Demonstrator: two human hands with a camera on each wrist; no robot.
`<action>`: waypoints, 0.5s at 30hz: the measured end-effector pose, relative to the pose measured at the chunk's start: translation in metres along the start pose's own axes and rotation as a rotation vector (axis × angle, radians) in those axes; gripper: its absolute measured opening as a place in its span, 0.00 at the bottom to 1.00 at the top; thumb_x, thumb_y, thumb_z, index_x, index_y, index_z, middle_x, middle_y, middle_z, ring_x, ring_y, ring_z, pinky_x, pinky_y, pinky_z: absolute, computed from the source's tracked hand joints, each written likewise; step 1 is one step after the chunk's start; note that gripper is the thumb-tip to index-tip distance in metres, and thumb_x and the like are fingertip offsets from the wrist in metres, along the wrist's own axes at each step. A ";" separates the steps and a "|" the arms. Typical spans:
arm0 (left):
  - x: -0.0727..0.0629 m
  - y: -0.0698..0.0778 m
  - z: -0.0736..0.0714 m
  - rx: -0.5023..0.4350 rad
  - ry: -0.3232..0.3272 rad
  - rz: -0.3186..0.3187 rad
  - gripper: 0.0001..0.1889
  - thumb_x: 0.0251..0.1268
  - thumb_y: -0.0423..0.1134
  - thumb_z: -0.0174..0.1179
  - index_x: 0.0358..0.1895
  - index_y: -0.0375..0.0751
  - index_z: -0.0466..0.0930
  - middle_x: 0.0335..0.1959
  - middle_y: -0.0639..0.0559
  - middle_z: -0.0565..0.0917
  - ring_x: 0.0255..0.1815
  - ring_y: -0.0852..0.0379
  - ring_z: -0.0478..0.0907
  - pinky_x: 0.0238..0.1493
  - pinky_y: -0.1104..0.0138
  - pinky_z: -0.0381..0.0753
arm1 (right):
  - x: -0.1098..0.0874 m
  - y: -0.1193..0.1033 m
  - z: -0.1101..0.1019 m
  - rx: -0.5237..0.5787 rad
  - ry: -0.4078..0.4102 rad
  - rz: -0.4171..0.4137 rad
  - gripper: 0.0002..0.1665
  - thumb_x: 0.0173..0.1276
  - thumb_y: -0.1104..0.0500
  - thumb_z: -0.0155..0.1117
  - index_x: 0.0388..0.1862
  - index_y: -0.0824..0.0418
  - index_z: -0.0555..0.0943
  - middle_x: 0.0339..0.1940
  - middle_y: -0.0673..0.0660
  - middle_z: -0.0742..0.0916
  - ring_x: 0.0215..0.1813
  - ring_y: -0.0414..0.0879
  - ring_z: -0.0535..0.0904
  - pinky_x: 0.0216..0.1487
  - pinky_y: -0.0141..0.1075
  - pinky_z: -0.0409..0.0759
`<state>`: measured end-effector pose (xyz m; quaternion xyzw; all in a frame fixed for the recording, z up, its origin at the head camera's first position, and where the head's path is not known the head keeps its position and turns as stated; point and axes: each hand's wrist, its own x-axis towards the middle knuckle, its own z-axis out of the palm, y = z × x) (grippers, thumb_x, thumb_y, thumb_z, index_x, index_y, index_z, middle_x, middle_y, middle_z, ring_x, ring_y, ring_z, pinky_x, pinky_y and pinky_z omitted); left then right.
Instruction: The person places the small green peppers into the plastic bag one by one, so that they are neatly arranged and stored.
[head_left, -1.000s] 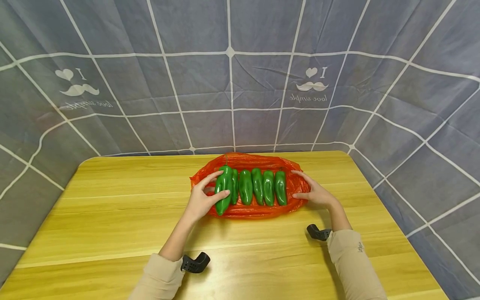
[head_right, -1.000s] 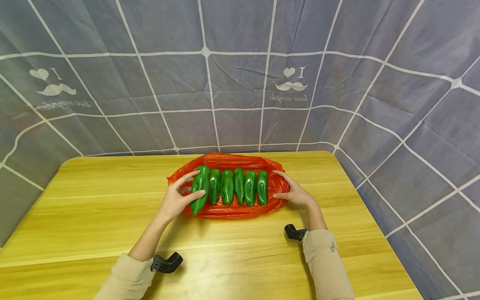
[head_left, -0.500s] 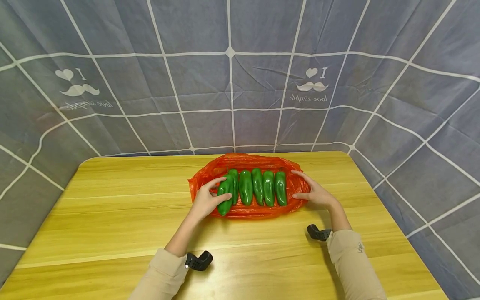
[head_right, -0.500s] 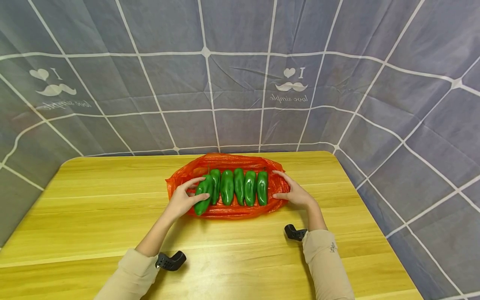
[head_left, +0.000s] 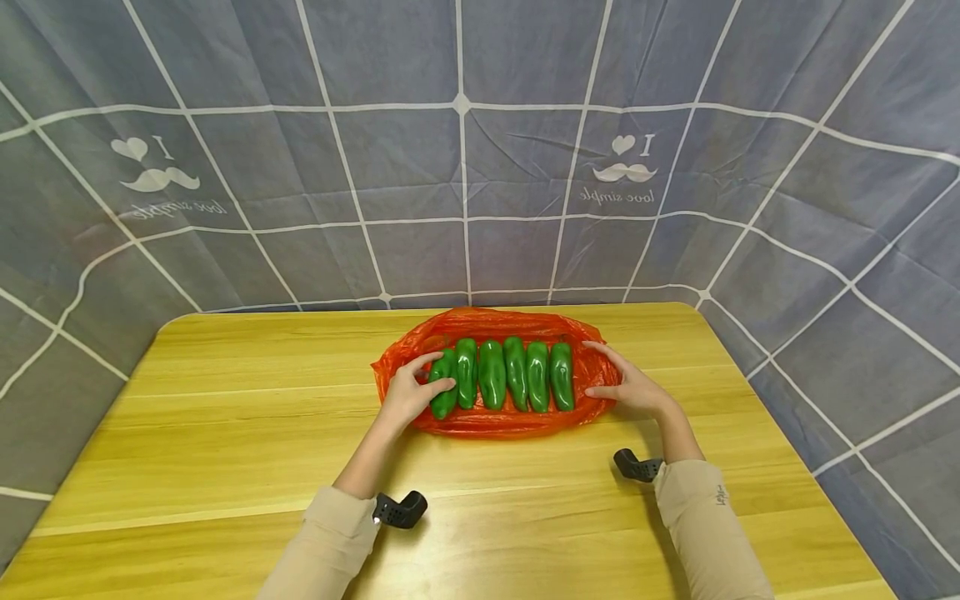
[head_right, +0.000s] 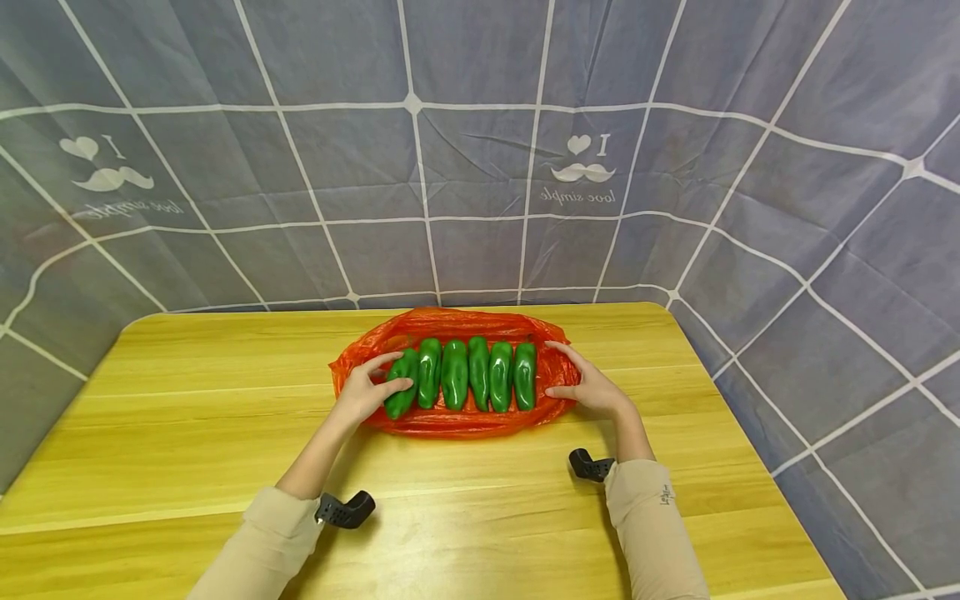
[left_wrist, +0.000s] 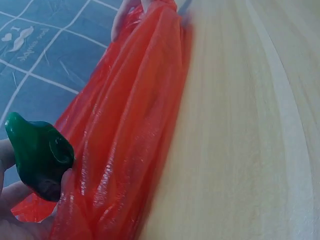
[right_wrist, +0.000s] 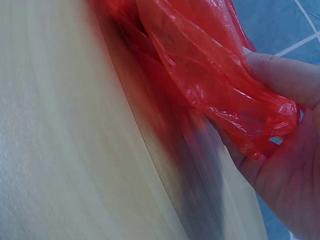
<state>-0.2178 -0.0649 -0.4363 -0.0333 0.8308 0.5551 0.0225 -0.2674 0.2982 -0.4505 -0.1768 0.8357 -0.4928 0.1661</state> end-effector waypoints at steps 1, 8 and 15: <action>0.001 -0.001 0.000 -0.001 0.003 0.003 0.27 0.51 0.36 0.65 0.58 0.40 0.74 0.37 0.39 0.78 0.35 0.51 0.76 0.30 0.69 0.75 | 0.000 0.000 0.000 0.002 0.001 0.003 0.48 0.56 0.59 0.68 0.72 0.50 0.54 0.73 0.63 0.50 0.68 0.65 0.56 0.64 0.58 0.54; 0.005 -0.004 0.001 0.022 0.015 0.040 0.27 0.54 0.36 0.63 0.60 0.39 0.71 0.42 0.36 0.79 0.36 0.49 0.78 0.34 0.64 0.78 | -0.001 0.001 0.002 -0.013 0.007 0.004 0.48 0.56 0.59 0.69 0.71 0.49 0.55 0.73 0.64 0.51 0.68 0.65 0.55 0.64 0.58 0.53; 0.009 -0.005 0.005 0.070 0.032 0.083 0.28 0.56 0.34 0.61 0.63 0.38 0.68 0.55 0.33 0.73 0.49 0.40 0.74 0.48 0.53 0.75 | -0.001 0.001 0.003 -0.030 0.015 0.002 0.48 0.55 0.58 0.69 0.71 0.50 0.55 0.73 0.65 0.50 0.68 0.66 0.55 0.64 0.60 0.53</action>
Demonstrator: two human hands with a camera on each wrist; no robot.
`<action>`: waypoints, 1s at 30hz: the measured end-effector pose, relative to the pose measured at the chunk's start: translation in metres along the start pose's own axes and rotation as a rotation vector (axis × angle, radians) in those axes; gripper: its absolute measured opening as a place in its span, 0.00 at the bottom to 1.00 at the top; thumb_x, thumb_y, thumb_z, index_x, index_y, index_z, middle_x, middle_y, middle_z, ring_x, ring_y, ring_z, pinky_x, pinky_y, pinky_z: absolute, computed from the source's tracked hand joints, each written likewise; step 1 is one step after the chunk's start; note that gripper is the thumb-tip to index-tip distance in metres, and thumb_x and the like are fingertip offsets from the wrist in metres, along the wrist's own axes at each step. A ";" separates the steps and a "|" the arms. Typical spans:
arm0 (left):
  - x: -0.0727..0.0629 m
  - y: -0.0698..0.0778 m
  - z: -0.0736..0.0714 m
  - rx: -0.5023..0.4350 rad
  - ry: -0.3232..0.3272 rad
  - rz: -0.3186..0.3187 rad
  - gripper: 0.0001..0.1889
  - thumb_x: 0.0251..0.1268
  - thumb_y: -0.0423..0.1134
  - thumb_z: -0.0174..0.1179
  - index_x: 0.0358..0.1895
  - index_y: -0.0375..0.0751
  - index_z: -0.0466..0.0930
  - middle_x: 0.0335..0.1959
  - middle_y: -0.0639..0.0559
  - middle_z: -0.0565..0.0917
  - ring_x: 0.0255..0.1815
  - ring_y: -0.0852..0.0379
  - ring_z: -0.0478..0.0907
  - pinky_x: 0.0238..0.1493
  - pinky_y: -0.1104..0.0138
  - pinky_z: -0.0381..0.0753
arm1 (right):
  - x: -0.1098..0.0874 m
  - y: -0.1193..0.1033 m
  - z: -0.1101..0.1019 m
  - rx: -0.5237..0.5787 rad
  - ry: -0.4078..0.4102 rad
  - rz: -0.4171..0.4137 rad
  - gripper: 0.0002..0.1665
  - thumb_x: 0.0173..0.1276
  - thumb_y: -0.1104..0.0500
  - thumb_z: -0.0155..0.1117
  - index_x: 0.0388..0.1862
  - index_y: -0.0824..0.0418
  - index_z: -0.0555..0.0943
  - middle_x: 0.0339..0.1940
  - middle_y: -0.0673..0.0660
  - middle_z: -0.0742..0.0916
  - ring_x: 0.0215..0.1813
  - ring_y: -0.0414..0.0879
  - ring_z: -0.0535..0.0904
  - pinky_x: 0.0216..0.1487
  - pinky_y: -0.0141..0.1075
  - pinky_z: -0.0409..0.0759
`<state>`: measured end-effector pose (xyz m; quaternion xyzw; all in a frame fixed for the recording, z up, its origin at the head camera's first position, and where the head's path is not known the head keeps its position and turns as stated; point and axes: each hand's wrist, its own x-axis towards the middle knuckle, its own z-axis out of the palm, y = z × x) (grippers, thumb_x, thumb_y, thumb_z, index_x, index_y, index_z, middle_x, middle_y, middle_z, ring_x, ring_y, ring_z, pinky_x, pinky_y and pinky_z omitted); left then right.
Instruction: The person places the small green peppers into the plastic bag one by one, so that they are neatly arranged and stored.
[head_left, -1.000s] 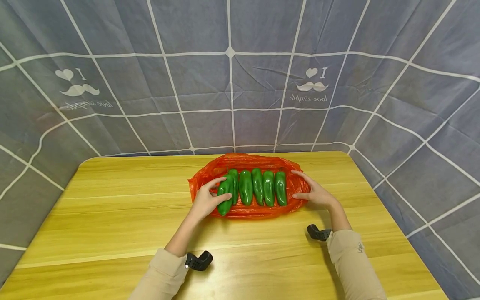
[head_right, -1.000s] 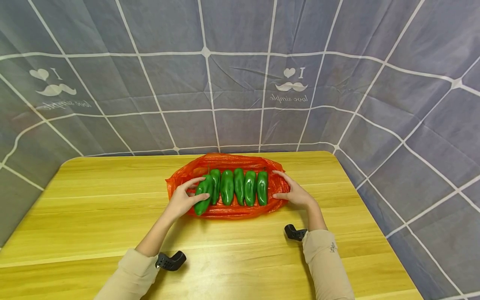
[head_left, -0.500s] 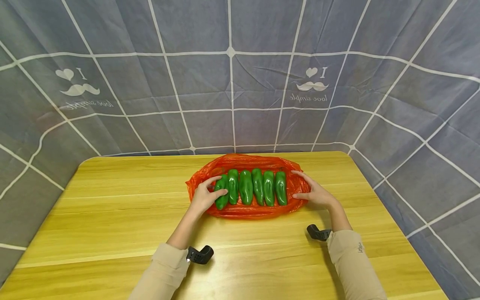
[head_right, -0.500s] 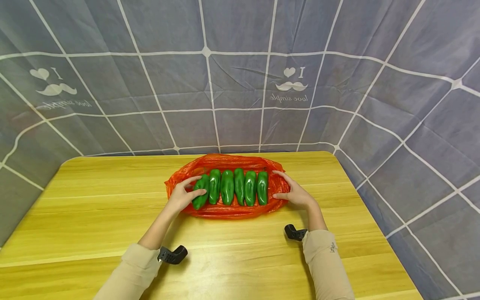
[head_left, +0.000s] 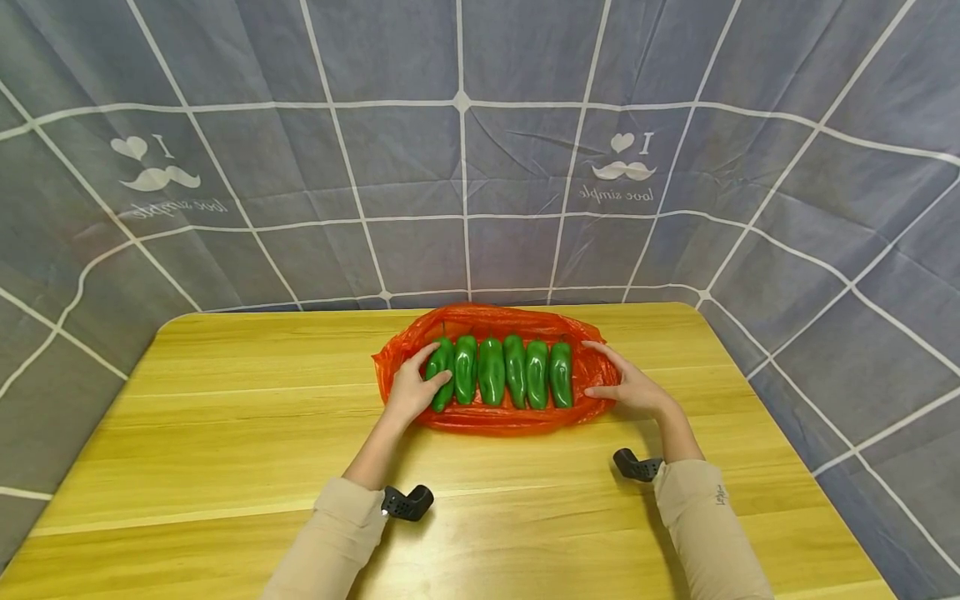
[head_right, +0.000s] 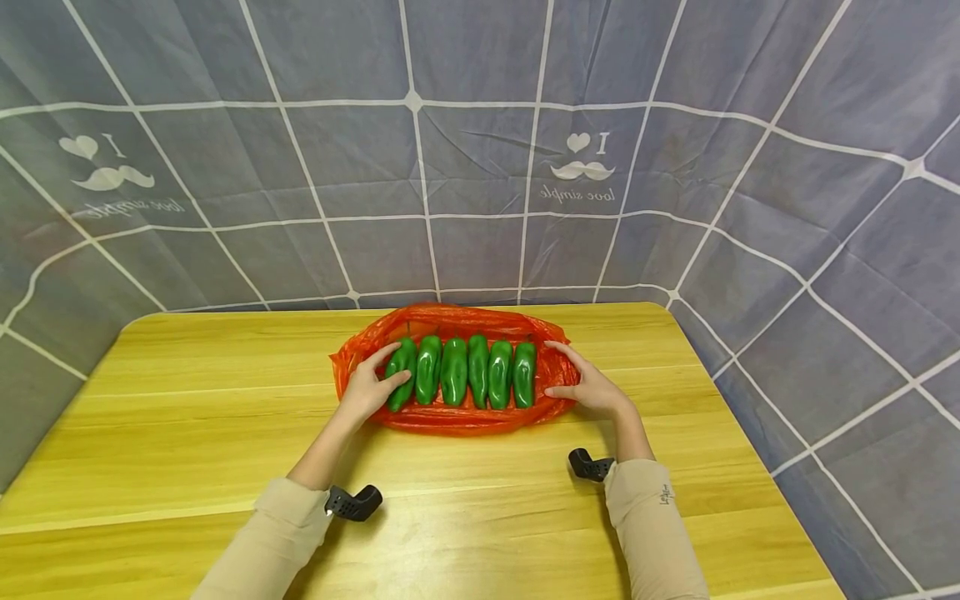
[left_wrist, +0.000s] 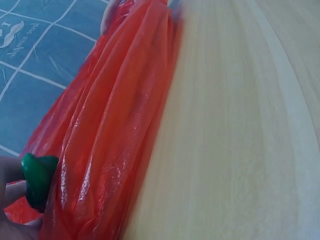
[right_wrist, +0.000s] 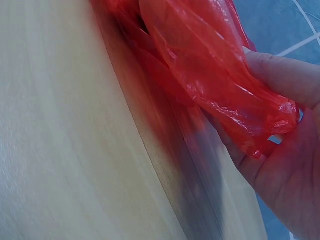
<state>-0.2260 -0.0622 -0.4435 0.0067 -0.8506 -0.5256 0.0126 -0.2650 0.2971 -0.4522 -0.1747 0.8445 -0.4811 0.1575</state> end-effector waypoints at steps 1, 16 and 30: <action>0.001 0.000 0.001 0.004 0.005 0.004 0.28 0.57 0.33 0.60 0.63 0.38 0.67 0.56 0.32 0.72 0.51 0.39 0.73 0.50 0.52 0.73 | 0.000 0.000 0.000 -0.001 0.000 -0.001 0.48 0.55 0.59 0.69 0.71 0.50 0.55 0.72 0.66 0.50 0.67 0.67 0.55 0.64 0.60 0.53; 0.008 -0.002 0.008 0.016 0.073 0.020 0.27 0.60 0.31 0.58 0.64 0.35 0.65 0.53 0.27 0.69 0.53 0.35 0.69 0.54 0.47 0.68 | 0.001 0.001 0.001 0.004 -0.006 -0.019 0.48 0.55 0.60 0.68 0.71 0.52 0.54 0.72 0.66 0.53 0.67 0.66 0.57 0.63 0.59 0.55; 0.015 -0.010 0.019 0.069 0.135 -0.001 0.27 0.59 0.32 0.60 0.64 0.38 0.66 0.51 0.29 0.72 0.53 0.35 0.69 0.56 0.49 0.67 | 0.005 0.002 -0.001 -0.010 -0.018 -0.015 0.48 0.55 0.58 0.69 0.71 0.51 0.55 0.72 0.64 0.55 0.68 0.65 0.55 0.64 0.60 0.53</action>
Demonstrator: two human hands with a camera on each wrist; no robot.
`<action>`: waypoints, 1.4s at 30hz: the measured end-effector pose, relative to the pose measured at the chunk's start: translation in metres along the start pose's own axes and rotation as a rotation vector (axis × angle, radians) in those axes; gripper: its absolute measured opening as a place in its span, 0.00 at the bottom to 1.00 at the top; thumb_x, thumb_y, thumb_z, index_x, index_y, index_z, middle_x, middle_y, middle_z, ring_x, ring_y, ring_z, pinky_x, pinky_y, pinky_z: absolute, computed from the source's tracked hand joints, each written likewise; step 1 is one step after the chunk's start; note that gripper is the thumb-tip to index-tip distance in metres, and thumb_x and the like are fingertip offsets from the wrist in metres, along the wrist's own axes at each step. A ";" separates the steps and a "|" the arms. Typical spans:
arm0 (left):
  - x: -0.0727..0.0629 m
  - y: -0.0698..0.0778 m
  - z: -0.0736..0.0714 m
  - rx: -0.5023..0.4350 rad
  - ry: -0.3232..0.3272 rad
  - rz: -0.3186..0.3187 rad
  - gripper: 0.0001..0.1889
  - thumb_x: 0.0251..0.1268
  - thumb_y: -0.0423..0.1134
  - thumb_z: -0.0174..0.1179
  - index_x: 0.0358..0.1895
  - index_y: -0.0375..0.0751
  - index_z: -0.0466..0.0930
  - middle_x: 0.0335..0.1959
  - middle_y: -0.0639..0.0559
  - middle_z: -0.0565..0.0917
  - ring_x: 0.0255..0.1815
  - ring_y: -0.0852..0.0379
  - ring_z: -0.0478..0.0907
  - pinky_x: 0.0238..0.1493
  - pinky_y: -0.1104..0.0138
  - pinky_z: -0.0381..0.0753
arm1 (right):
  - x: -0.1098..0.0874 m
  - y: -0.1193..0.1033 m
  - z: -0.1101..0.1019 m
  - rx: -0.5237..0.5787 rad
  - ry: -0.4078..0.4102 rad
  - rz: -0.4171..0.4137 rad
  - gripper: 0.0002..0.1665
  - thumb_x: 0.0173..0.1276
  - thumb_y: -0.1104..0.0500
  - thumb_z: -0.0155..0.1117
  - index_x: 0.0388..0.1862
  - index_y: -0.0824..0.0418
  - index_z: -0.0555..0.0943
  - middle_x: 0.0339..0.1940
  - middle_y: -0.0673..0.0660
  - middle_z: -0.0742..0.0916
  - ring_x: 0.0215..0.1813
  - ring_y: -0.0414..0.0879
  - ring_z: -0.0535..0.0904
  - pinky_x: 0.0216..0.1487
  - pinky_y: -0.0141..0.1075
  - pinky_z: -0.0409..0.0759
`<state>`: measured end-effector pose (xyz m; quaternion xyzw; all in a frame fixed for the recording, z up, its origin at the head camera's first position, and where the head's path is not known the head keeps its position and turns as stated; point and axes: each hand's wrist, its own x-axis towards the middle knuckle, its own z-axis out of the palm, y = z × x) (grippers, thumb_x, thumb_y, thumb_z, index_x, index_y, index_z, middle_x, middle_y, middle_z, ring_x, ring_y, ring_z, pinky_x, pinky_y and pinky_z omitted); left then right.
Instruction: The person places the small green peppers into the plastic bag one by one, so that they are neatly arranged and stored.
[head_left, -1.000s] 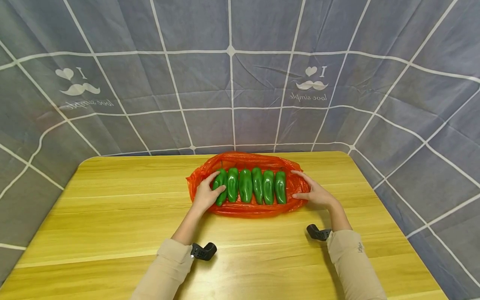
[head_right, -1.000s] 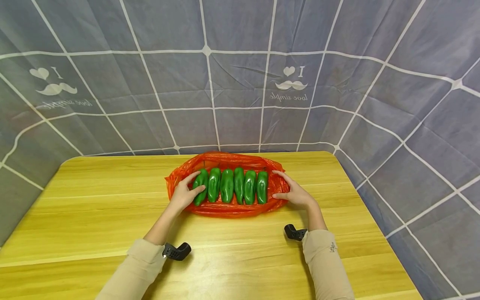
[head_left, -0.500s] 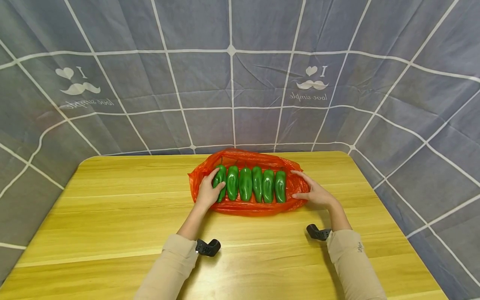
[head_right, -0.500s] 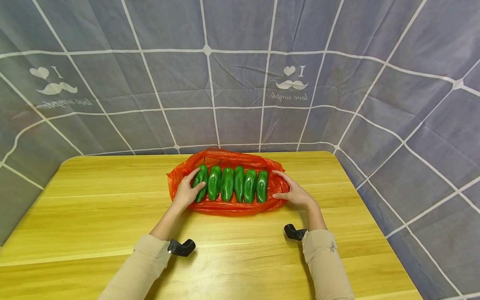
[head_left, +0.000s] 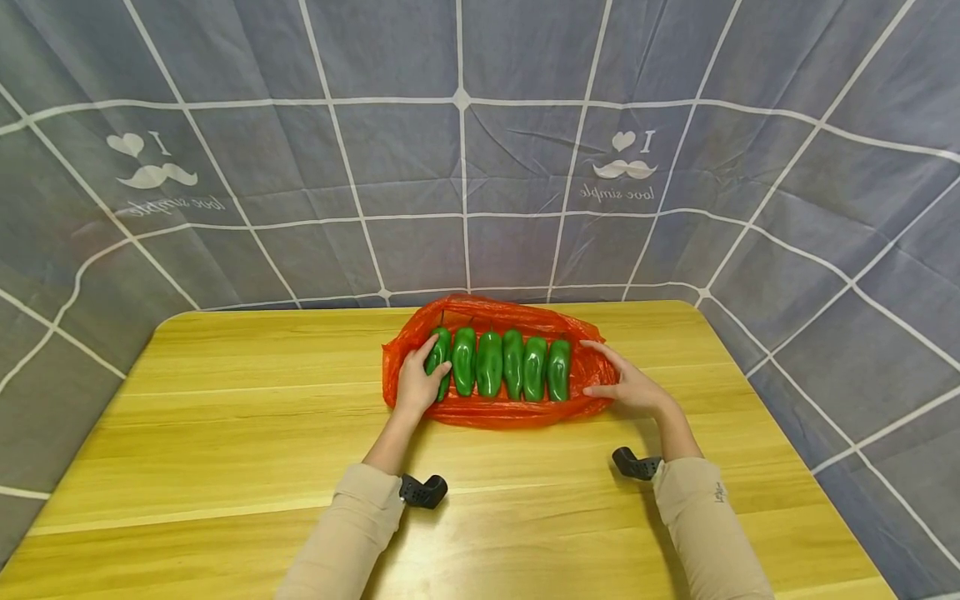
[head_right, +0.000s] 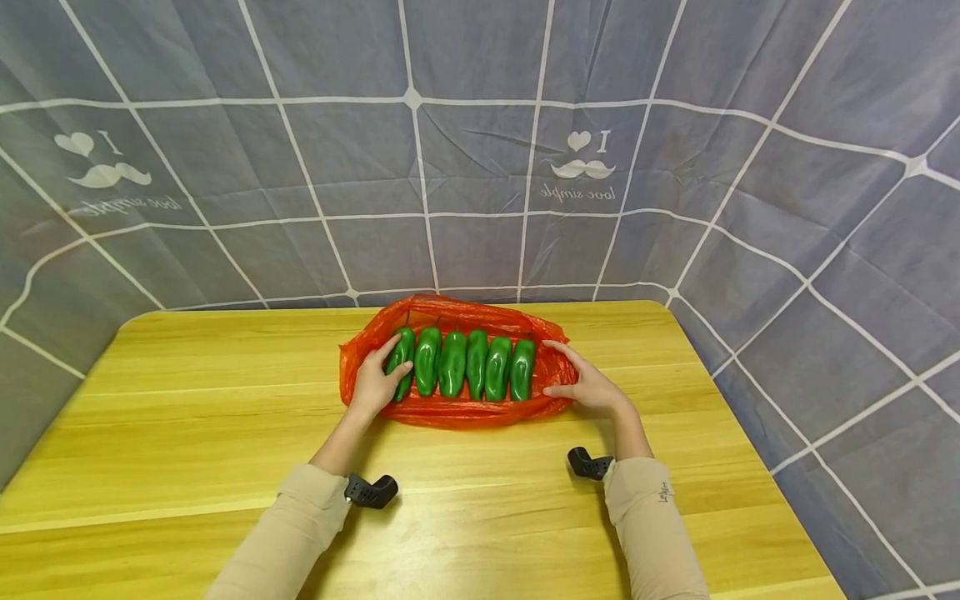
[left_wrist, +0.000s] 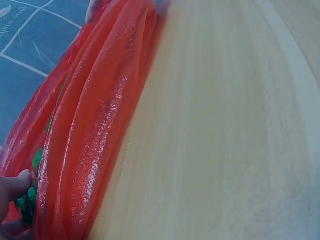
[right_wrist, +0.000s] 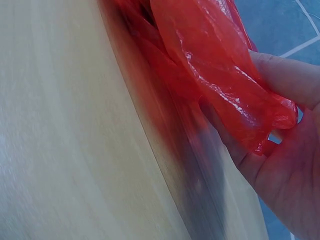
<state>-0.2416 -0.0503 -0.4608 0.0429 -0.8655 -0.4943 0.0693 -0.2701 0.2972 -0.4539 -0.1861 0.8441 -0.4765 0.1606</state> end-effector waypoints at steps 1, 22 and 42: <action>0.000 0.000 0.000 0.002 -0.003 0.000 0.27 0.59 0.33 0.60 0.64 0.38 0.66 0.51 0.29 0.72 0.53 0.35 0.69 0.56 0.49 0.67 | 0.000 0.000 0.000 -0.004 0.000 -0.002 0.48 0.55 0.58 0.69 0.71 0.51 0.55 0.72 0.64 0.55 0.68 0.65 0.55 0.64 0.60 0.53; 0.003 -0.006 -0.012 -0.028 -0.161 0.009 0.36 0.53 0.26 0.61 0.68 0.39 0.60 0.60 0.28 0.66 0.59 0.36 0.65 0.60 0.50 0.63 | 0.000 -0.002 0.001 0.007 0.001 0.027 0.48 0.55 0.57 0.69 0.71 0.49 0.55 0.71 0.65 0.55 0.66 0.65 0.57 0.64 0.59 0.54; 0.001 -0.013 -0.009 -0.076 -0.089 0.068 0.32 0.54 0.31 0.63 0.65 0.37 0.64 0.57 0.28 0.66 0.59 0.35 0.64 0.61 0.48 0.62 | 0.001 -0.002 0.002 0.034 0.001 0.004 0.48 0.55 0.60 0.69 0.71 0.51 0.55 0.71 0.64 0.56 0.67 0.64 0.57 0.64 0.59 0.54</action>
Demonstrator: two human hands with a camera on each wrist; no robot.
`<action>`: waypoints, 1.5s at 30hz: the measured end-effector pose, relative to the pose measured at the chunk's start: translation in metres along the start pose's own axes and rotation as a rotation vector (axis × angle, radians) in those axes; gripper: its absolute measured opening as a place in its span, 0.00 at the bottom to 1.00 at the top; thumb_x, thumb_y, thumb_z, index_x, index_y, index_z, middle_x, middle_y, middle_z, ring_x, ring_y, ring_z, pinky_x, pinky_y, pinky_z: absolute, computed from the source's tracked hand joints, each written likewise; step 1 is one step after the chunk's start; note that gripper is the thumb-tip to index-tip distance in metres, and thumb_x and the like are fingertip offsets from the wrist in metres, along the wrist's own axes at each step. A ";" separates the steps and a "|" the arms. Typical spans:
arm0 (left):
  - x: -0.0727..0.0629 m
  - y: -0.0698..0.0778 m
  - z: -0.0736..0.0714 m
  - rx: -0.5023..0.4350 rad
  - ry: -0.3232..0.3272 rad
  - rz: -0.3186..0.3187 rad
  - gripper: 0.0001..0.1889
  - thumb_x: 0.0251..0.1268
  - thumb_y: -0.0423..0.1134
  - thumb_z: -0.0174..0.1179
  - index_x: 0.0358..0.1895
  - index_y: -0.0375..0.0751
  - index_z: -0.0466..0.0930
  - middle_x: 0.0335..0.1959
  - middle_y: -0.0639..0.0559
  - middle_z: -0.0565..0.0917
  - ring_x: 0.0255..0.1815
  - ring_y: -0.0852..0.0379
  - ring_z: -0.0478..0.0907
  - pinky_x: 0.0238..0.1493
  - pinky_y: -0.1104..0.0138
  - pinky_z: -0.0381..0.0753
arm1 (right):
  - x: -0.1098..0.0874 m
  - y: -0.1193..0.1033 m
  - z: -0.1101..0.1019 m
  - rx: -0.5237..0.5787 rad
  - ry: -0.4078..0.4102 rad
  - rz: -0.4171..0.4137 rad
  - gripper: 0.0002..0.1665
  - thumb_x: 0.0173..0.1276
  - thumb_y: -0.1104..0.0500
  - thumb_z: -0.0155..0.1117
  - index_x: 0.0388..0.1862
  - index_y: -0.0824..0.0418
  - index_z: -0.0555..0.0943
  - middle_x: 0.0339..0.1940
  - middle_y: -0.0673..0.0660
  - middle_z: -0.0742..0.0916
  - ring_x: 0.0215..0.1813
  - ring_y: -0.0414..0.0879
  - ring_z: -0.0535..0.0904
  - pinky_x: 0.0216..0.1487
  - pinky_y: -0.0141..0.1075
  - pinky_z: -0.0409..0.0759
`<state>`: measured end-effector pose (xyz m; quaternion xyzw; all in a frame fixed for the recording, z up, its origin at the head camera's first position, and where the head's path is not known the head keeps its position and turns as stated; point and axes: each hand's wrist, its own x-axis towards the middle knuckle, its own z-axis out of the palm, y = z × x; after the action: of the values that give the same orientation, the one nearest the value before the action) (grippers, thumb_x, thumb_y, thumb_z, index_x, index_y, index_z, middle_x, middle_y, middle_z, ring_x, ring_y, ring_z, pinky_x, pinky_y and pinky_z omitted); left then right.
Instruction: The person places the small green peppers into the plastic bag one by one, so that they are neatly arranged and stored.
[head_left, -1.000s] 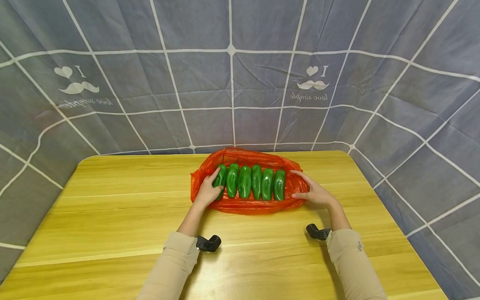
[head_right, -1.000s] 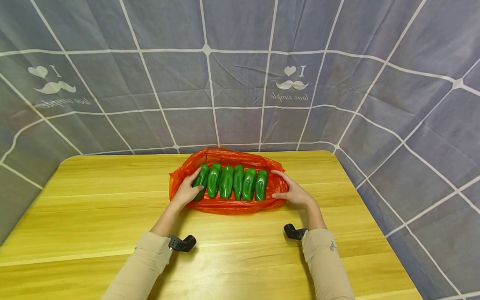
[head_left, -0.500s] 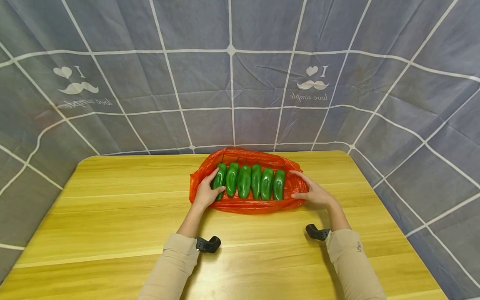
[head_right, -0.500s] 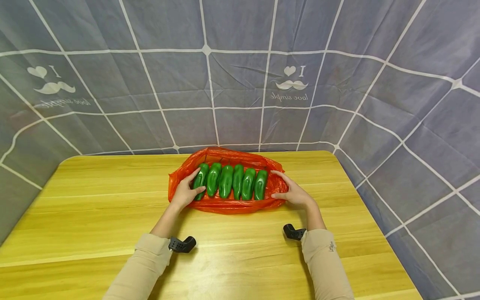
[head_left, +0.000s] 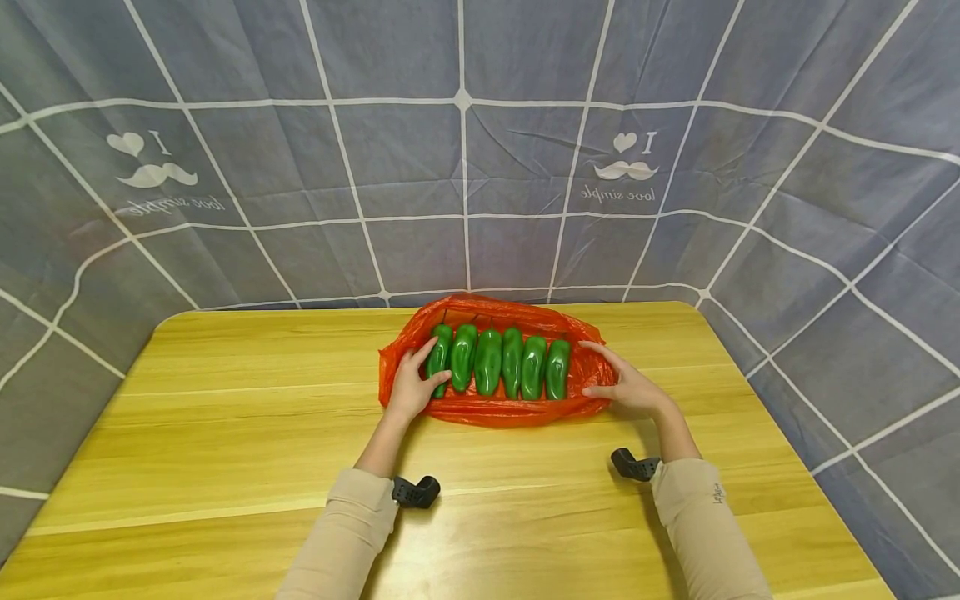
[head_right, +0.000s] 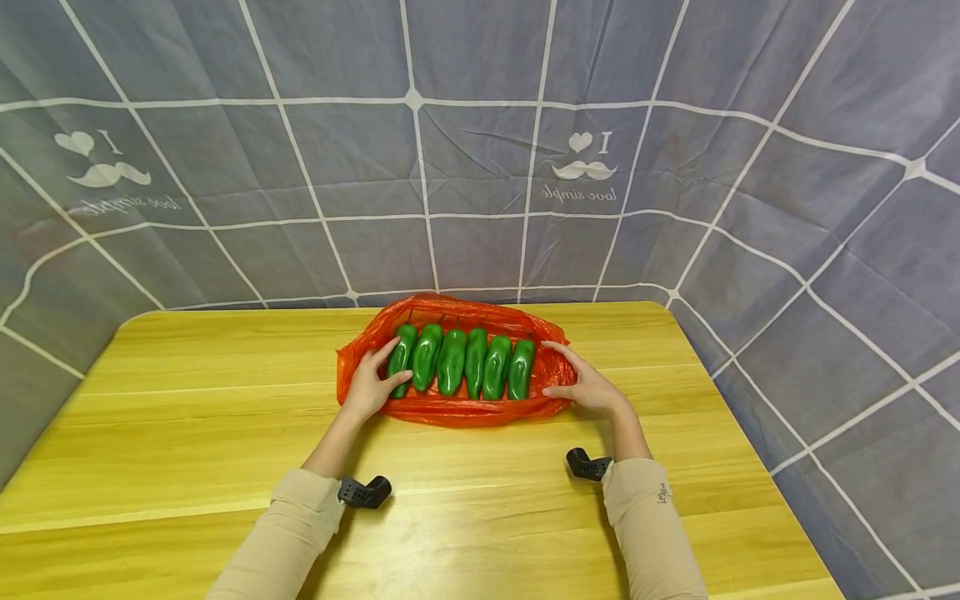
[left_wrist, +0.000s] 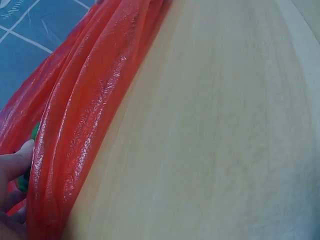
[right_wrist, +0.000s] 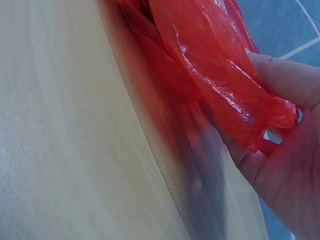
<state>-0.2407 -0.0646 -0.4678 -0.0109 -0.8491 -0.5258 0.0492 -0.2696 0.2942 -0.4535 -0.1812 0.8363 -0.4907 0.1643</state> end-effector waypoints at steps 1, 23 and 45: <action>0.000 0.000 0.000 -0.001 0.002 0.004 0.32 0.54 0.31 0.63 0.65 0.37 0.65 0.57 0.28 0.66 0.59 0.35 0.65 0.61 0.48 0.62 | 0.000 0.000 0.000 0.003 0.002 0.004 0.47 0.55 0.60 0.69 0.71 0.51 0.56 0.71 0.63 0.56 0.67 0.64 0.57 0.64 0.59 0.54; -0.006 -0.003 -0.001 0.036 0.050 0.010 0.30 0.53 0.34 0.65 0.62 0.36 0.68 0.57 0.28 0.70 0.59 0.36 0.66 0.61 0.51 0.63 | 0.000 -0.001 0.001 -0.005 -0.006 -0.003 0.47 0.56 0.60 0.68 0.71 0.53 0.55 0.71 0.65 0.55 0.67 0.65 0.57 0.63 0.60 0.54; -0.035 0.007 0.008 0.074 0.169 -0.036 0.30 0.53 0.33 0.65 0.62 0.35 0.69 0.50 0.28 0.74 0.52 0.35 0.70 0.55 0.49 0.68 | 0.003 -0.003 0.005 -0.043 0.029 -0.034 0.43 0.60 0.62 0.64 0.71 0.51 0.56 0.72 0.63 0.54 0.69 0.65 0.51 0.64 0.61 0.48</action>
<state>-0.2061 -0.0533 -0.4689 0.0504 -0.8608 -0.4939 0.1117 -0.2702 0.2879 -0.4536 -0.1916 0.8458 -0.4778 0.1400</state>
